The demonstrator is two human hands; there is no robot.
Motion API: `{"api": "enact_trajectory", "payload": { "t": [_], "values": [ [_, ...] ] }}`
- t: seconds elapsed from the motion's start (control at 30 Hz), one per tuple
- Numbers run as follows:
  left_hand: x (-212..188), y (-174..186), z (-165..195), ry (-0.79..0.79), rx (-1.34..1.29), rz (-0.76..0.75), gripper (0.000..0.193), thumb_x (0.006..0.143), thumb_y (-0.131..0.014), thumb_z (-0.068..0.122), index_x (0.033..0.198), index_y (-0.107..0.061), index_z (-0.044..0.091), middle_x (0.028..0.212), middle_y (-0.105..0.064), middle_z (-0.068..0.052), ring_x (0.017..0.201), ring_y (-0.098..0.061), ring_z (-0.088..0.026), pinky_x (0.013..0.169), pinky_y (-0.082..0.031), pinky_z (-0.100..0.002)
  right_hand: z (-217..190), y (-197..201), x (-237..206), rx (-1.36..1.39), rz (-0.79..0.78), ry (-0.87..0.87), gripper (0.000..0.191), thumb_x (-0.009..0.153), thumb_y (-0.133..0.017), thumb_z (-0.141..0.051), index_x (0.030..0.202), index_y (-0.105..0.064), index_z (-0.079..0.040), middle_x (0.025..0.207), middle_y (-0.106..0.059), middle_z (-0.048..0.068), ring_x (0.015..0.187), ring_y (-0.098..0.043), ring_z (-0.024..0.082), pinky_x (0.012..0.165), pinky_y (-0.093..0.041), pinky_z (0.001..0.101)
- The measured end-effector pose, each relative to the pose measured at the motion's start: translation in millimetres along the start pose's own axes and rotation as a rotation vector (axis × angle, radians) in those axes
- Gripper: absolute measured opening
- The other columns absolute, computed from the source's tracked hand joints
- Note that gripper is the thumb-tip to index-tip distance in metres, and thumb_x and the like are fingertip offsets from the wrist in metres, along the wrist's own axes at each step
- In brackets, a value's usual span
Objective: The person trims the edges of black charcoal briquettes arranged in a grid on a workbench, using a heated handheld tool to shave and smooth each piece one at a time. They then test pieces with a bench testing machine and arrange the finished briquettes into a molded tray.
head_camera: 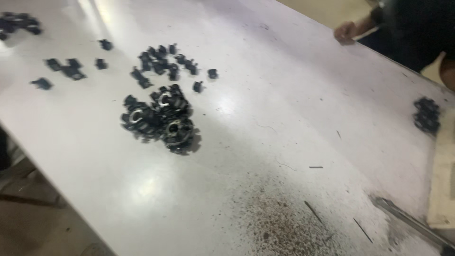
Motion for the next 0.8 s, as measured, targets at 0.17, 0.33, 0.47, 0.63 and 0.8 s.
{"api": "enact_trajectory", "payload": {
  "t": [0.17, 0.33, 0.47, 0.63, 0.8],
  "values": [
    [-127, -34, -110, 0.134, 0.522, -0.228, 0.031, 0.095, -0.066, 0.007, 0.118, -0.052, -0.008, 0.101, -0.060, -0.014, 0.091, -0.055, -0.025, 0.082, -0.046, -0.039, -6, 3, -17, 0.068, 0.031, -0.049, 0.061, 0.110, -0.041, -0.044, 0.158, -0.035, -0.006, 0.168, -0.030, 0.015, 0.155, -0.029, 0.028, 0.124, -0.024, 0.0498],
    [-169, -106, -129, 0.289, 0.890, -0.489, 0.024, 0.097, -0.064, 0.006, 0.114, -0.053, -0.007, 0.097, -0.059, -0.013, 0.087, -0.054, -0.024, 0.078, -0.044, -0.038, -13, 5, -39, 0.120, 0.060, -0.105, 0.057, 0.112, -0.042, -0.041, 0.158, -0.038, -0.007, 0.169, -0.033, 0.014, 0.156, -0.032, 0.027, 0.125, -0.026, 0.0487],
    [-202, -111, -142, 0.378, 1.061, -0.639, 0.019, 0.098, -0.063, 0.005, 0.111, -0.053, -0.007, 0.094, -0.058, -0.012, 0.084, -0.052, -0.023, 0.076, -0.043, -0.037, -17, 1, -56, 0.143, 0.056, -0.113, 0.055, 0.113, -0.042, -0.038, 0.159, -0.040, -0.008, 0.170, -0.035, 0.013, 0.157, -0.034, 0.026, 0.127, -0.028, 0.0479],
    [-279, -75, -175, 0.403, 1.143, -0.754, 0.013, 0.101, -0.061, 0.003, 0.107, -0.054, -0.006, 0.091, -0.057, -0.011, 0.081, -0.050, -0.022, 0.073, -0.042, -0.035, -16, 5, -61, 0.181, 0.056, -0.125, 0.051, 0.114, -0.043, -0.035, 0.159, -0.043, -0.010, 0.171, -0.037, 0.012, 0.158, -0.036, 0.025, 0.129, -0.030, 0.0469],
    [-324, -13, -144, 0.383, 1.157, -0.760, 0.009, 0.103, -0.059, 0.002, 0.103, -0.055, -0.006, 0.087, -0.056, -0.010, 0.077, -0.048, -0.020, 0.070, -0.041, -0.034, -23, 24, -51, 0.188, 0.081, -0.074, 0.048, 0.116, -0.044, -0.032, 0.159, -0.046, -0.011, 0.172, -0.040, 0.012, 0.158, -0.038, 0.024, 0.130, -0.033, 0.0459]
  ]
}}
Point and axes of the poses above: each hand's wrist, its own x-axis towards the middle knuckle, its own y-axis out of the back of the hand, z = x × y, the point moved 2 cm from there along x, towards the middle knuckle
